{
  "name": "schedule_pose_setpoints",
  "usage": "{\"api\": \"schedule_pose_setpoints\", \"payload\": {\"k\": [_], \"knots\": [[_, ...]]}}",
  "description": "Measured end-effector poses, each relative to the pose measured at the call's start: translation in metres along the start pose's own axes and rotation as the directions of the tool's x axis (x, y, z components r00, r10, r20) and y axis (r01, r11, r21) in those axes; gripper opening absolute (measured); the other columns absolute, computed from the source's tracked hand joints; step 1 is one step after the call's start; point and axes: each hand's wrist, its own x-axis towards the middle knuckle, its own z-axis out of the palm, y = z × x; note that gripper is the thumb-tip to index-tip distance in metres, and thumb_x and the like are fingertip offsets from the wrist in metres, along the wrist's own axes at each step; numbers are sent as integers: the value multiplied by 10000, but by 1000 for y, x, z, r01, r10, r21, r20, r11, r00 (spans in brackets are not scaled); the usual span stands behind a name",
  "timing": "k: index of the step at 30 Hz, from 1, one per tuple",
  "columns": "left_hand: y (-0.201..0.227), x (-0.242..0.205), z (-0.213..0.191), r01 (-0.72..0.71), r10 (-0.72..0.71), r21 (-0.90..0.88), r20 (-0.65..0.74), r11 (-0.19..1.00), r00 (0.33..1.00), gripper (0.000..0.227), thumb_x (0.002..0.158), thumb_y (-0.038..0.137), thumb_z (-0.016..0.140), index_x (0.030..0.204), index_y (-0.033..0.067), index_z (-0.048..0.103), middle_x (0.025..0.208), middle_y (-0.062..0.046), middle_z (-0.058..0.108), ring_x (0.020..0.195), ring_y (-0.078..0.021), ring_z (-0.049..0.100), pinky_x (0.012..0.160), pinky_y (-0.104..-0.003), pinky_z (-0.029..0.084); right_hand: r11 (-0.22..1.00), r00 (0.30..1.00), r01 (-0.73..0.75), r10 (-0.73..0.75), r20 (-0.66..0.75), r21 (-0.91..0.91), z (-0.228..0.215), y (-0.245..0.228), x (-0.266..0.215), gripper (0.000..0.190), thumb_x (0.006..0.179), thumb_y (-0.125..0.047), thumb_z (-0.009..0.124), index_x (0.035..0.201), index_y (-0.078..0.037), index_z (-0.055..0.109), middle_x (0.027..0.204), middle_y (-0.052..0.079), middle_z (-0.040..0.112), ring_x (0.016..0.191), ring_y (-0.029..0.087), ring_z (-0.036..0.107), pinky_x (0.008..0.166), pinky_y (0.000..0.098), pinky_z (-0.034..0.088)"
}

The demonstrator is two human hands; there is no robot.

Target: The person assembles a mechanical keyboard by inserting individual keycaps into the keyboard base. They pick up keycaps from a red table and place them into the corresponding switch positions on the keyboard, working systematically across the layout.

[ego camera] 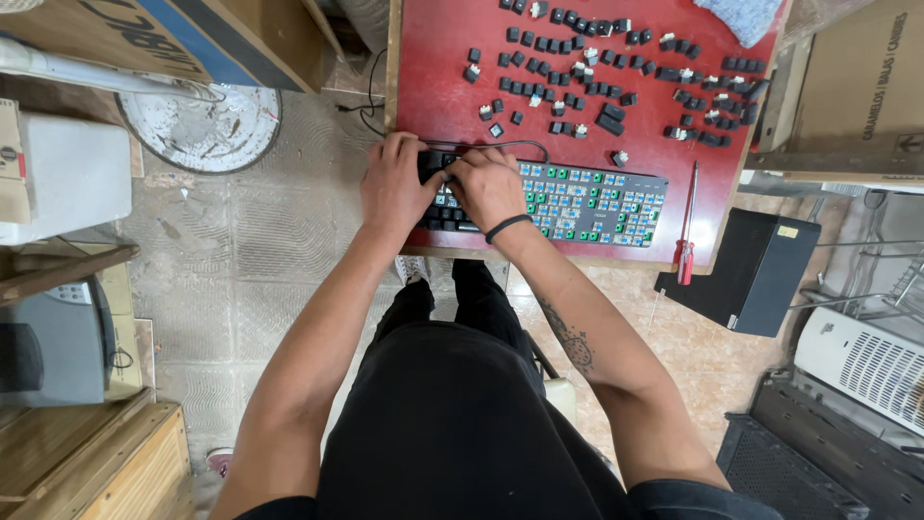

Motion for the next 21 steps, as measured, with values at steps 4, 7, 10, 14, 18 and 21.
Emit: {"api": "schedule_pose_setpoints", "payload": {"k": [4, 7, 10, 14, 18, 21], "knots": [[1, 2, -23, -2, 1, -155, -8, 988, 1000, 537, 1111, 451, 883, 1531, 149, 740, 1525, -56, 643, 1545, -422, 609, 1059, -645, 739, 989, 999, -26, 30, -28, 145, -23, 7, 0, 305, 935, -342, 998, 1219, -352, 890, 1102, -62, 829, 1145, 265, 788, 956, 444, 596], [3, 2, -43, -45, 36, -192, -51, 980, 998, 409, 1230, 407, 765, 1523, 121, 761, 1492, -80, 675, 1519, -443, 643, 1063, -619, 729, 972, 995, -64, 80, -62, 227, -47, 27, 10, 232, 1021, -319, 966, 1245, -333, 908, 1094, -48, 852, 1125, 280, 814, 964, 458, 630], [-9, 19, -36, -138, 122, -136, -119, 981, 985, 337, 1301, 343, 681, 1535, 127, 792, 1509, -88, 719, 1519, -443, 661, 1121, -613, 683, 957, 987, -118, 142, -73, 266, -65, 59, 19, 155, 1070, -288, 945, 1221, -313, 920, 1079, -54, 866, 1108, 287, 833, 978, 469, 657], [-21, 52, -20, -319, 322, 48, -201, 947, 925, 351, 1290, 279, 677, 1546, 97, 833, 1573, -189, 807, 1514, -485, 703, 1240, -631, 586, 954, 968, -186, 219, -119, 237, -61, 107, 30, 122, 1066, -300, 934, 1179, -325, 894, 1091, -68, 867, 1118, 304, 838, 985, 497, 683], [-25, 74, -4, -276, 276, 24, -135, 961, 951, 402, 1325, 264, 570, 1585, 89, 821, 1607, -196, 804, 1577, -474, 676, 1293, -628, 539, 966, 971, -174, 200, -127, 193, -72, 134, 63, 86, 1086, -345, 918, 1148, -304, 873, 1068, -31, 859, 1093, 322, 843, 962, 528, 695], [-17, 74, -14, -200, 200, 7, 23, 980, 980, 427, 1283, 162, 548, 1622, 50, 783, 1732, -150, 729, 1655, -401, 603, 1321, -595, 507, 956, 980, -154, 180, -83, 248, -83, 138, 96, 183, 1145, -216, 863, 1279, -113, 934, 1232, 108, 932, 1124, 383, 832, 956, 581, 681]]}}
